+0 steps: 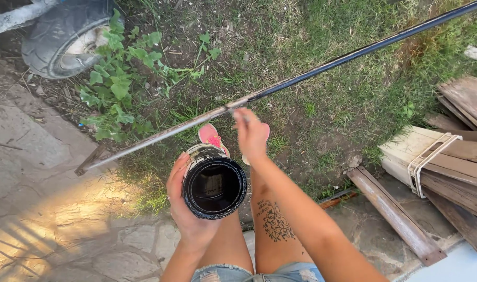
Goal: Painting a metal rod with black paint using a brush
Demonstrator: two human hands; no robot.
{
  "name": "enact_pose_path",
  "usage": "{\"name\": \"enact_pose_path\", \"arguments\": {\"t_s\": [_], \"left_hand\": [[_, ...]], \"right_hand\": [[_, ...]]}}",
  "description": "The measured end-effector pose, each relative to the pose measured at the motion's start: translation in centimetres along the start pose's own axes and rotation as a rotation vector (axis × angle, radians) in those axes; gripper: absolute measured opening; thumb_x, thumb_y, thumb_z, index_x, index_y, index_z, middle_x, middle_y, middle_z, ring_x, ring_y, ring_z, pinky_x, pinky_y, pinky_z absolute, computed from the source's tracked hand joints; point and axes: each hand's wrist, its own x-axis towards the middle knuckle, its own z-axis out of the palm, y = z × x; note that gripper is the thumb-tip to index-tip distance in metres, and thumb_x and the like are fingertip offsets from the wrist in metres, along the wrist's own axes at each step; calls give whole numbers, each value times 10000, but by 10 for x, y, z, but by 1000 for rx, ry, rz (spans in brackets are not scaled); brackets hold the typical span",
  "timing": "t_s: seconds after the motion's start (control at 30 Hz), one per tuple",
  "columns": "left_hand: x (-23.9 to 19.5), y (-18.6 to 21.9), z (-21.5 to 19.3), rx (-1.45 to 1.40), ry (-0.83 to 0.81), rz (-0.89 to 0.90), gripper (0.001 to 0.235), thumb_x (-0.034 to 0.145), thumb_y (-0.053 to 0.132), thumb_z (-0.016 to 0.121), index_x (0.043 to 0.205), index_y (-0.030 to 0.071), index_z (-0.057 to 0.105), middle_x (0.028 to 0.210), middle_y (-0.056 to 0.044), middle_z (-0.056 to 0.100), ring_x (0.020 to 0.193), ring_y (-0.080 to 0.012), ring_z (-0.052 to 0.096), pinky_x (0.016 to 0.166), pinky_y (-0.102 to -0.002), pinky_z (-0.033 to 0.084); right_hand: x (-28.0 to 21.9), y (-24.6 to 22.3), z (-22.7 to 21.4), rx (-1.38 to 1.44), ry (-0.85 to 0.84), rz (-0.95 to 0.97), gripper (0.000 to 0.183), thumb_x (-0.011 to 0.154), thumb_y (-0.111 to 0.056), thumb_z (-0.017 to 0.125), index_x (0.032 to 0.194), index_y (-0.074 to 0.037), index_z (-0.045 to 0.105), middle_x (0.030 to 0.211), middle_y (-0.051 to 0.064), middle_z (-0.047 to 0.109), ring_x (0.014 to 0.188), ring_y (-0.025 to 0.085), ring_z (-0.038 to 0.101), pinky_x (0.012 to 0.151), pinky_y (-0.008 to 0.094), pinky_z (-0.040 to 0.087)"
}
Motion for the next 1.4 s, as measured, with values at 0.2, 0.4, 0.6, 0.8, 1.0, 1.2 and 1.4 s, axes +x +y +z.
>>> {"name": "enact_pose_path", "arguments": {"t_s": [0.2,0.4,0.6,0.8,1.0,1.2,1.4], "left_hand": [[-4,-1,-2,-16,3,-13,773,817,222,814,1417,12,374,1457,-263,465,1419,-433,494,1250,-559,405],[-12,-6,0,-16,14,-11,797,808,239,822,1425,12,370,1466,-263,459,1420,-429,490,1249,-552,401],[-16,-7,4,-12,26,-12,777,810,223,800,1425,9,376,1466,-266,463,1417,-427,495,1242,-544,402],[-22,0,2,13,61,-8,815,777,241,836,1417,4,391,1458,-246,477,1420,-417,492,1245,-539,403],[-47,5,4,2,174,16,819,753,204,855,1407,10,403,1458,-225,490,1426,-400,494,1261,-533,396],[-100,11,18,-44,317,-37,955,639,177,914,1427,6,402,1474,-253,480,1406,-381,505,1250,-482,387],[-123,22,41,-24,449,105,997,637,126,983,1444,-12,415,1412,-239,547,1291,-292,598,1181,-381,451]], "right_hand": [[31,49,-64,-259,174,4,198,1074,-154,536,1153,-15,653,797,51,670,496,70,502,369,199,381],[20,60,-68,-628,219,-154,232,1101,-222,497,1120,-59,661,1000,109,735,629,196,647,466,314,477],[-3,41,6,-511,105,-114,219,1052,-259,541,1122,-101,674,941,85,750,515,216,663,424,360,507],[-44,7,41,-140,-138,-89,268,1043,-332,517,1224,-173,633,1199,59,745,782,254,753,560,382,553],[-64,3,9,-15,-160,-153,302,1041,-316,536,1216,-95,648,1121,63,754,866,237,768,731,387,586],[-71,27,-54,-46,-255,-39,304,1030,-304,534,1202,-87,661,874,50,768,725,145,737,585,287,571],[-96,74,-114,-16,152,-164,271,1030,-293,575,1111,-67,700,852,33,773,697,106,716,657,259,545]]}}
